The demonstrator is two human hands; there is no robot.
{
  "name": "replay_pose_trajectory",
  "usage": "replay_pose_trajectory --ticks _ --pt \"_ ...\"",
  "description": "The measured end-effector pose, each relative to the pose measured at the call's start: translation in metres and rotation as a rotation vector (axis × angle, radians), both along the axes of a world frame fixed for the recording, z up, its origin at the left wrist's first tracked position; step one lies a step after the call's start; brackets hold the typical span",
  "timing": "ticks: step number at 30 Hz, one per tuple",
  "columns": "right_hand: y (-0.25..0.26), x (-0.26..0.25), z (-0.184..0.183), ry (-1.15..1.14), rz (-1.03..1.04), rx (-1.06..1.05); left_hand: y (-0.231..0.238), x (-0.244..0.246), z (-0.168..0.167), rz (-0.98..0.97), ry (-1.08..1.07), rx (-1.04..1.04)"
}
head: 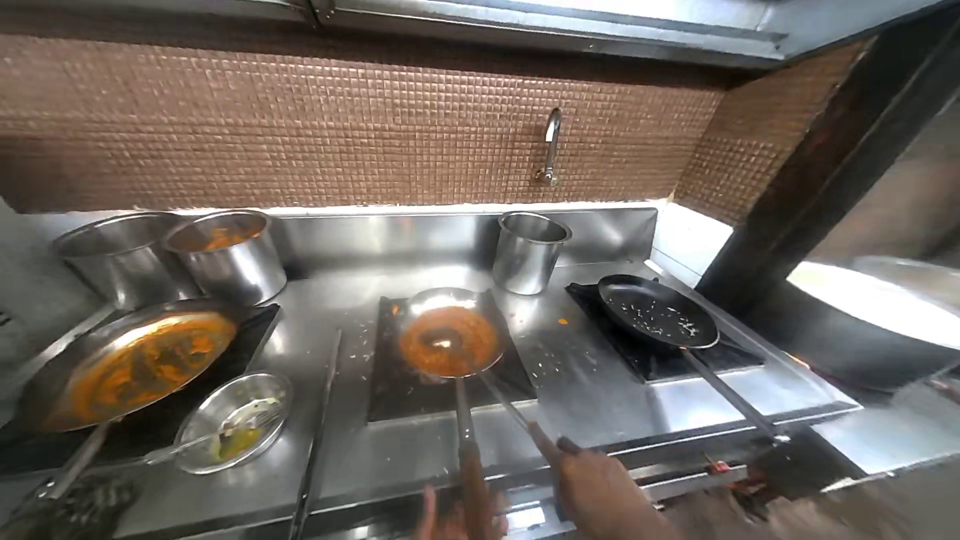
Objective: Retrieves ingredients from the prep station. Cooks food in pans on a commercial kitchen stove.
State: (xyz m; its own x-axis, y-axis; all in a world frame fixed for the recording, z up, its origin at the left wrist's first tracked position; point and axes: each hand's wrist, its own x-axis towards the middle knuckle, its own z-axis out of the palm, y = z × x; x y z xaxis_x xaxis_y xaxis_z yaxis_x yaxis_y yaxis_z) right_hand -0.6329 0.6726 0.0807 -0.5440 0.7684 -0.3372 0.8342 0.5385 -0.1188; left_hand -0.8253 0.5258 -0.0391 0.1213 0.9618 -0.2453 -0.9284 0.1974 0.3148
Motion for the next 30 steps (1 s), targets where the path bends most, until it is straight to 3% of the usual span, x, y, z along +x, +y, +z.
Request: replay_pose_trajectory --ticks 1,3,5,10,13,16,18,20,21,27,30 --pt "0.008 -0.014 -0.005 -0.024 -0.028 0.013 0.008 -0.001 0.031 0.018 0.007 0.016" --pt "0.021 -0.028 -0.009 -0.067 -0.094 0.026 0.027 0.006 0.080 0.098 0.160 -0.219" --pt "0.011 -0.021 -0.002 -0.085 -0.134 0.008 0.038 0.009 0.096 0.095 0.290 -0.412" --pt "-0.028 -0.004 0.013 -0.098 -0.038 0.004 0.058 -0.003 0.081 0.084 0.306 -0.395" --pt "-0.003 -0.030 0.008 -0.112 -0.046 0.042 0.044 0.023 0.106 0.082 0.343 -0.459" --pt "0.009 -0.035 0.004 -0.101 -0.128 0.024 0.048 0.016 0.097 0.091 0.335 -0.424" --pt "0.004 -0.018 0.005 0.087 -0.190 -0.131 0.058 0.001 0.080 0.102 0.334 -0.390" --pt "0.011 0.004 -0.005 0.427 -0.246 -0.341 0.052 0.005 0.089 0.117 0.357 -0.419" --pt "0.016 0.007 -0.007 0.493 -0.256 -0.365 0.046 0.012 0.097 0.111 0.356 -0.431" --pt "0.008 -0.052 -0.003 -0.063 -0.011 0.092 0.039 0.008 0.095 0.102 0.367 -0.425" --pt "0.023 -0.046 0.010 -0.063 -0.029 0.085 0.031 0.015 0.104 0.112 0.343 -0.426"
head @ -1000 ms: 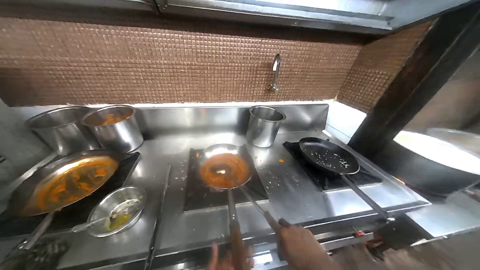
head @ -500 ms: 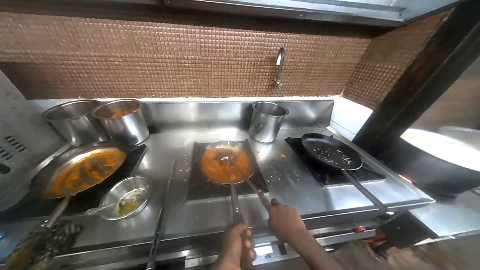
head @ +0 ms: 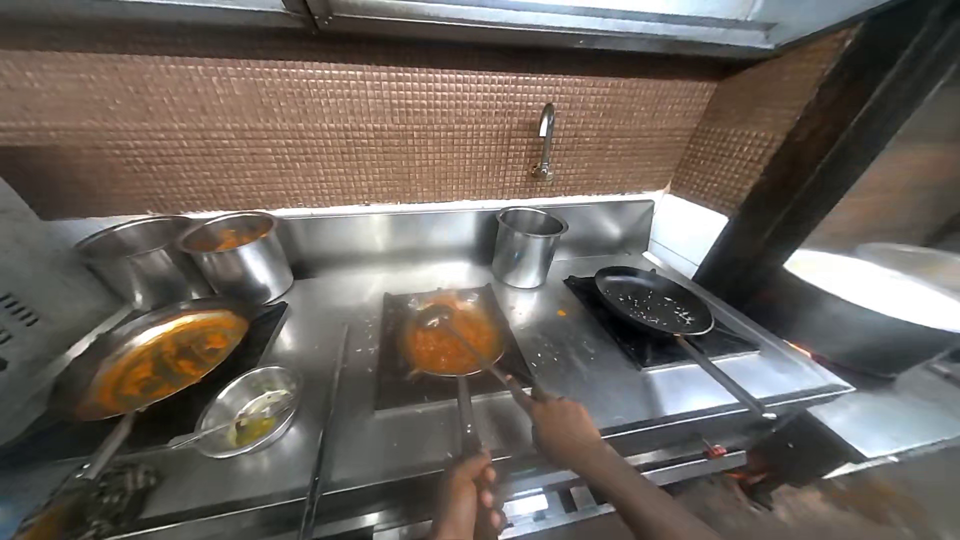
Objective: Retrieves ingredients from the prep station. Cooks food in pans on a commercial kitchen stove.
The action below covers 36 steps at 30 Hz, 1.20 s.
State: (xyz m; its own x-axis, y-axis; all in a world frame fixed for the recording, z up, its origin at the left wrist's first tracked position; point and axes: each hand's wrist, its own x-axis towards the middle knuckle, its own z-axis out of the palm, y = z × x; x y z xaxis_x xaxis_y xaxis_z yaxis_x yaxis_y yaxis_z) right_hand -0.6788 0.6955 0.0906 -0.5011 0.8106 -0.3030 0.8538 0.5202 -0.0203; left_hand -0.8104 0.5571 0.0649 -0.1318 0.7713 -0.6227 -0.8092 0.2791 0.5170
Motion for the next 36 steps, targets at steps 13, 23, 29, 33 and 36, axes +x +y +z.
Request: replay_pose_trajectory --ticks 13,23,29,33,36 --pt "0.015 0.031 0.000 0.061 -0.058 -0.067 0.010 0.008 -0.001 -0.004 -0.014 0.007" --pt "-0.010 0.074 -0.005 0.831 -0.356 -0.560 0.007 0.008 -0.006 0.031 -0.023 0.014" --pt "-0.014 0.048 -0.017 0.842 -0.434 -0.607 0.008 0.016 -0.006 0.041 -0.017 0.010" --pt "-0.013 0.024 -0.019 0.742 -0.445 -0.569 0.008 0.016 -0.006 0.034 -0.011 0.011" --pt "-0.013 0.017 -0.018 0.695 -0.438 -0.557 0.008 0.015 -0.008 0.026 -0.013 0.015"
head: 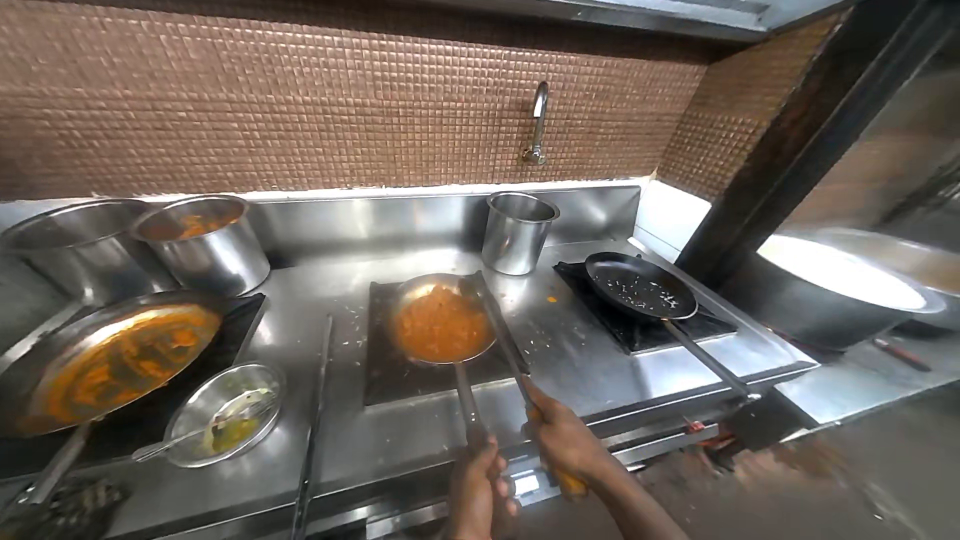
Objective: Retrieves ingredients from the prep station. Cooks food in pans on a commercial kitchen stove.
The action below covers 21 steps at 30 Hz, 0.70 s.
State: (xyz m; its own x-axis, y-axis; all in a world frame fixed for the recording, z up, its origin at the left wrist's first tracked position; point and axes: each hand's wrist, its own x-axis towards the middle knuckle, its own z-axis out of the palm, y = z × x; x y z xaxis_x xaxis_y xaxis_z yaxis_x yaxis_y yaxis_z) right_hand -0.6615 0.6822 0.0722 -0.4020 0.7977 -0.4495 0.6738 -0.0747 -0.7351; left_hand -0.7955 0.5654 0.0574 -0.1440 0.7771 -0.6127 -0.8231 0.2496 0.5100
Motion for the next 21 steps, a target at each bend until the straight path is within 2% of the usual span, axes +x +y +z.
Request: replay_pose_trajectory --ticks 4,8,16,18,21 --pt "-0.007 0.005 0.005 0.149 -0.001 -0.054 0.000 0.000 0.001 0.003 -0.014 0.002" --pt "-0.016 0.012 0.008 0.204 0.022 -0.073 0.000 -0.002 0.002 -0.005 -0.024 -0.014" --pt "-0.017 0.029 0.008 -0.029 0.119 -0.008 -0.001 -0.003 0.001 -0.010 -0.027 0.001" --pt "-0.016 0.035 0.012 0.054 0.110 -0.051 -0.002 -0.004 0.002 -0.011 -0.026 0.000" --pt "-0.009 0.049 0.008 0.425 -0.002 -0.241 -0.004 -0.007 0.002 -0.026 -0.037 -0.001"
